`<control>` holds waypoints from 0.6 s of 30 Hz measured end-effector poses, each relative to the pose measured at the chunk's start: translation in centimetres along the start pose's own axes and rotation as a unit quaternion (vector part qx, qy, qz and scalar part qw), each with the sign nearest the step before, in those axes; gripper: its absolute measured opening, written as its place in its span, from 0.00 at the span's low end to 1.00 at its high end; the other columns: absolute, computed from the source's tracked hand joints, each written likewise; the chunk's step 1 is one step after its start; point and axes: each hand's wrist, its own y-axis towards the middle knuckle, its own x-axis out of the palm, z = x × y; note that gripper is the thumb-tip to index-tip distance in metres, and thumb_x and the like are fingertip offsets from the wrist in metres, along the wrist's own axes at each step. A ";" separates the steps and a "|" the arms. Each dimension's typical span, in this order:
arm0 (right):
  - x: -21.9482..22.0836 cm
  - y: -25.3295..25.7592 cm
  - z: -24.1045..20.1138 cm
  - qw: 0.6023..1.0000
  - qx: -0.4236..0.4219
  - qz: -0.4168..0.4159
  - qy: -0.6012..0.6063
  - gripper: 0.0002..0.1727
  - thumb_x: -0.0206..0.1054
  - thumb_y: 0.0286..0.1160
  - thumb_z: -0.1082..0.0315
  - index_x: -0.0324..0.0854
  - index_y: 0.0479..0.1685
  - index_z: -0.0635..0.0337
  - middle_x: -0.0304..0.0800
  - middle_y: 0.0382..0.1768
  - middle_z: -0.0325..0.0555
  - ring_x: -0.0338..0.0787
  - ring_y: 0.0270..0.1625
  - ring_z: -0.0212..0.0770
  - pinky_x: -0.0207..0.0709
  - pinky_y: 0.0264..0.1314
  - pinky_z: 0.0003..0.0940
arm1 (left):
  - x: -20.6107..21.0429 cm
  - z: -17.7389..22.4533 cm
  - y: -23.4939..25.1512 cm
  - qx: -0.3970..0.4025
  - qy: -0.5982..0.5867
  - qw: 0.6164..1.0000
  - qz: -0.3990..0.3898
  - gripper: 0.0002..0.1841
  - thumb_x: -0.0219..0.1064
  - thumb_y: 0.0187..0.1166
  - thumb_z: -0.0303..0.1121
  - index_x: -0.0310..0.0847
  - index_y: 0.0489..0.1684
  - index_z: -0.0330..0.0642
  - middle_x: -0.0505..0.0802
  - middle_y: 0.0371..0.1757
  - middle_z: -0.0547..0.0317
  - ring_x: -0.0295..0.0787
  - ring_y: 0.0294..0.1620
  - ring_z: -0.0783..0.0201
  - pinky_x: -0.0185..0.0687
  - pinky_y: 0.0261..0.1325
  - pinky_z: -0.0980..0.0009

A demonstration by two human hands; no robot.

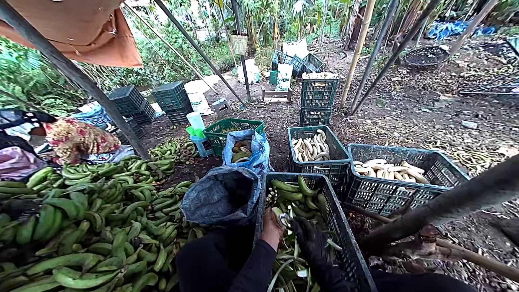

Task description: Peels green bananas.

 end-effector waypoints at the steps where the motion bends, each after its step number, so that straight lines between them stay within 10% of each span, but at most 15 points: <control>1: 0.8 -1.2 0.7 1.000 0.004 0.016 0.015 0.27 0.54 0.85 0.44 0.92 0.61 0.50 0.95 0.52 0.55 0.91 0.59 0.62 0.76 0.62 0.69 | 0.2 0.0 0.0 -0.013 -0.007 1.000 0.022 0.19 0.38 0.94 0.43 0.71 0.51 0.40 0.78 0.32 0.54 0.75 0.28 0.63 0.73 0.29 0.66; 6: 0.3 -0.2 0.5 0.998 0.051 -0.032 0.012 0.29 0.50 0.88 0.42 0.90 0.65 0.47 0.95 0.56 0.52 0.90 0.64 0.58 0.74 0.66 0.68 | 0.0 -0.6 -0.7 -0.010 0.074 0.996 -0.042 0.17 0.43 0.94 0.41 0.74 0.43 0.40 0.80 0.25 0.59 0.77 0.21 0.68 0.75 0.24 0.72; 13: -1.1 6.9 3.2 0.970 0.183 -0.135 0.088 0.34 0.40 0.94 0.42 0.77 0.80 0.54 0.85 0.71 0.61 0.82 0.75 0.61 0.66 0.76 0.69 | -2.0 0.3 -1.5 0.014 0.196 0.959 -0.204 0.19 0.43 0.96 0.38 0.75 0.66 0.35 0.88 0.39 0.57 0.86 0.34 0.70 0.84 0.41 0.73; 18: -2.0 2.0 2.0 0.999 -0.034 -0.038 -0.013 0.26 0.55 0.87 0.44 0.90 0.64 0.48 0.95 0.56 0.55 0.90 0.63 0.62 0.75 0.65 0.71 | -1.3 0.1 0.4 0.011 0.132 0.987 -0.088 0.21 0.44 0.95 0.43 0.78 0.58 0.36 0.86 0.35 0.55 0.82 0.30 0.66 0.81 0.35 0.69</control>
